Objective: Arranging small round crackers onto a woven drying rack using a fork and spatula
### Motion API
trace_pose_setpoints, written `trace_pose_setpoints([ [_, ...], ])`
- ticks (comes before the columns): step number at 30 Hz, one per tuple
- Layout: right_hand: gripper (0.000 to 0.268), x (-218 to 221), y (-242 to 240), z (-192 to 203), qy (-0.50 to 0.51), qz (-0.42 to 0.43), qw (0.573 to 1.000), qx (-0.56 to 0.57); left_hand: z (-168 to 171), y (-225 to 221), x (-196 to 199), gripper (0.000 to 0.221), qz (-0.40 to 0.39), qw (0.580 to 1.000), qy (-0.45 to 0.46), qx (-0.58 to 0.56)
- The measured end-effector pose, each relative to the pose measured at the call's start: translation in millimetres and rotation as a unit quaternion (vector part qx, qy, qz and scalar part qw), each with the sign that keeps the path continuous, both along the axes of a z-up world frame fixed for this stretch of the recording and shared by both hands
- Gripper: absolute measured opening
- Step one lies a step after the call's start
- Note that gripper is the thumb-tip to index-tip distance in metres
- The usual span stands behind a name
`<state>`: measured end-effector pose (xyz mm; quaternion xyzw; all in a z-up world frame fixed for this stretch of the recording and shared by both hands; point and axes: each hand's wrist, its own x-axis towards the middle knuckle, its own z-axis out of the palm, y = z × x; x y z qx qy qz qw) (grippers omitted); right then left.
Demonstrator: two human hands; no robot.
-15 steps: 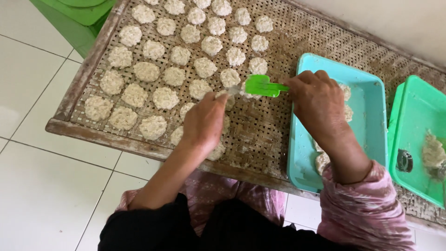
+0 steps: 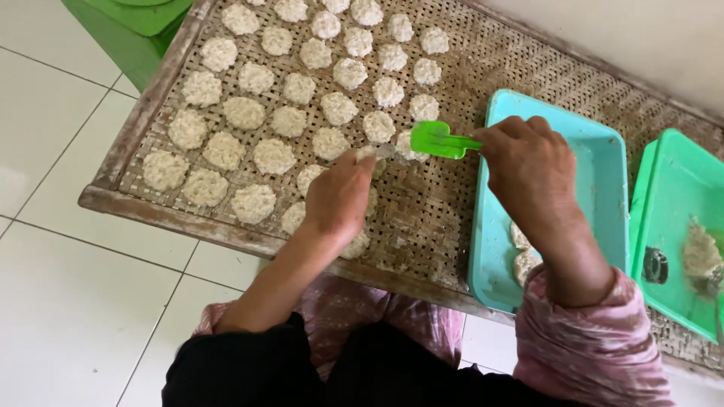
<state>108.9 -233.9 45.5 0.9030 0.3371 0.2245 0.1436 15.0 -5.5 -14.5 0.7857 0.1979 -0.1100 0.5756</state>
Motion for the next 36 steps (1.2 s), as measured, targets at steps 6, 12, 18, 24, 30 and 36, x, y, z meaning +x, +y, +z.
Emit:
trace_pose_setpoints([
  [6,0.012,10,-12,-24,-0.019,0.025,0.999,0.032,-16,1,5,0.027,-0.156,0.928,-0.164,0.295],
  [12,0.015,12,-25,-12,-0.041,-0.001,0.998,0.037,-4,0,2,0.022,-0.137,0.937,-0.17,0.274],
  [18,0.014,17,-9,-22,-0.002,-0.023,0.999,0.023,-14,-1,14,0.021,-0.164,0.923,-0.178,0.298],
  [24,0.015,-9,-18,23,0.02,-0.032,0.999,0.011,-11,-7,12,0.043,-0.073,0.987,-0.091,0.113],
  [30,0.018,-6,-22,0,0.05,-0.032,0.998,0.012,-49,-24,23,0.048,-0.177,0.87,-0.242,0.39],
  [36,0.017,-10,-20,9,0.072,-0.07,0.995,0.012,-61,-30,29,0.04,-0.172,0.868,-0.269,0.381],
])
